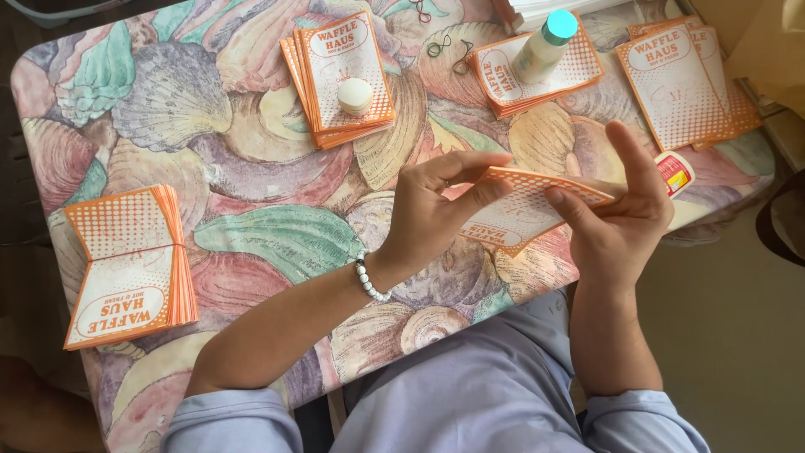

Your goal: Folding paper bags and applying glue to the edges to seal them.

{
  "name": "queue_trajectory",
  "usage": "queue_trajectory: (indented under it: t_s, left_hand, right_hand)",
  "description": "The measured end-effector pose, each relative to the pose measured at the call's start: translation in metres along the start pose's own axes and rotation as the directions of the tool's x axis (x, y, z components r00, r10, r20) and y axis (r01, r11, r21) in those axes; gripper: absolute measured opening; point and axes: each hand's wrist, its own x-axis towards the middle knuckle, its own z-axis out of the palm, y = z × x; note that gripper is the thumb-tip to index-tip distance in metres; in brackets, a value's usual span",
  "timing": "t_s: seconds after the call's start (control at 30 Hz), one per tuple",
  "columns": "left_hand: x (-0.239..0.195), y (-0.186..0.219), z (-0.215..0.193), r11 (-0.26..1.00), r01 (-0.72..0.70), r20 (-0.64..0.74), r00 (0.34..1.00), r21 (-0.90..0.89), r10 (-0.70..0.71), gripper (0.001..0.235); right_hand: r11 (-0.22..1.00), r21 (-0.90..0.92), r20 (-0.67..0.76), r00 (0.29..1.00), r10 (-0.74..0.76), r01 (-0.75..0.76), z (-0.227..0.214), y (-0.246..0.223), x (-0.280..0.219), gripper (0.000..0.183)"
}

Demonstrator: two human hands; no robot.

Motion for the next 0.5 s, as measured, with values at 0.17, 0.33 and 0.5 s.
queue_trajectory:
  t_s: [0.17, 0.33, 0.5]
  left_hand:
    - [-0.002, 0.006, -0.002, 1.000, -0.017, -0.018, 1.000, -0.011, 0.017, 0.014]
    - [-0.002, 0.007, -0.003, 0.999, -0.002, -0.028, 1.000, -0.032, 0.001, 0.011]
    - [-0.001, 0.009, -0.005, 0.996, -0.062, -0.015, 0.998, -0.059, 0.062, 0.011]
  right_hand:
    - [0.980, 0.145, 0.040, 0.991, 0.129, -0.133, 0.000, -0.003, -0.004, 0.060]
    - [0.979, 0.100, 0.076, 0.983, 0.169, -0.176, -0.003, -0.009, 0.001, 0.025]
    - [0.985, 0.016, 0.310, 0.936, -0.167, 0.171, 0.015, -0.050, 0.021, 0.020]
